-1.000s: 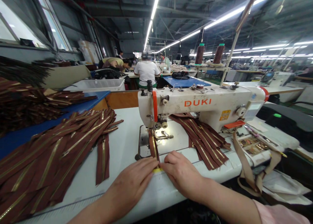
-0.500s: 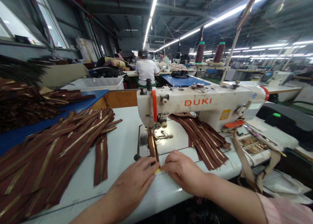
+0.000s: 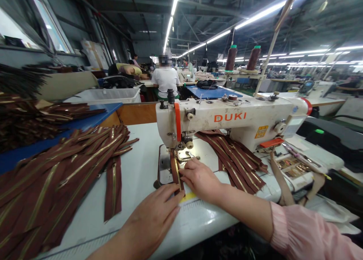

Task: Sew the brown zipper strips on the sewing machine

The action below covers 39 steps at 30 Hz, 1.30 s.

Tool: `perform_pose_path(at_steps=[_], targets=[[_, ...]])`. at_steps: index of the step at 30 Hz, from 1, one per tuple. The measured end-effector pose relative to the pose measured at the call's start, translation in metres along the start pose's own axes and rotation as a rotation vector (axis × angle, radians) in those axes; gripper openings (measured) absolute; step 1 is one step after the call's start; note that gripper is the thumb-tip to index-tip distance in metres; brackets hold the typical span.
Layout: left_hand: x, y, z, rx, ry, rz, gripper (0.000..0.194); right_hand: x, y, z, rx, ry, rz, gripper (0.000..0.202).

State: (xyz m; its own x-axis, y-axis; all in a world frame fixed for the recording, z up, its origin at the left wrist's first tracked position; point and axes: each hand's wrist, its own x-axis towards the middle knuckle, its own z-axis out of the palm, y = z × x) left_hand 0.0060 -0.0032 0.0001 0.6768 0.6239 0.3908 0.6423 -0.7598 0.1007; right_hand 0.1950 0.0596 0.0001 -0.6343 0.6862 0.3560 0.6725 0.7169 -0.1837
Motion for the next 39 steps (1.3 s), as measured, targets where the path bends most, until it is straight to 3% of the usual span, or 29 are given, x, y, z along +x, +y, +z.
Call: perform_pose_path(at_steps=[14, 24, 39], targets=[[-0.003, -0.003, 0.005, 0.039, -0.003, 0.001, 0.038, -0.001, 0.000, 0.009, -0.153, 0.002, -0.081, 0.010], [-0.005, -0.005, 0.004, 0.064, -0.010, -0.002, 0.034, 0.004, 0.004, 0.004, -0.182, -0.016, -0.132, 0.011], [0.018, -0.026, 0.008, 0.095, -0.040, -0.007, 0.032, 0.020, 0.015, 0.009, -0.159, 0.015, -0.124, 0.011]])
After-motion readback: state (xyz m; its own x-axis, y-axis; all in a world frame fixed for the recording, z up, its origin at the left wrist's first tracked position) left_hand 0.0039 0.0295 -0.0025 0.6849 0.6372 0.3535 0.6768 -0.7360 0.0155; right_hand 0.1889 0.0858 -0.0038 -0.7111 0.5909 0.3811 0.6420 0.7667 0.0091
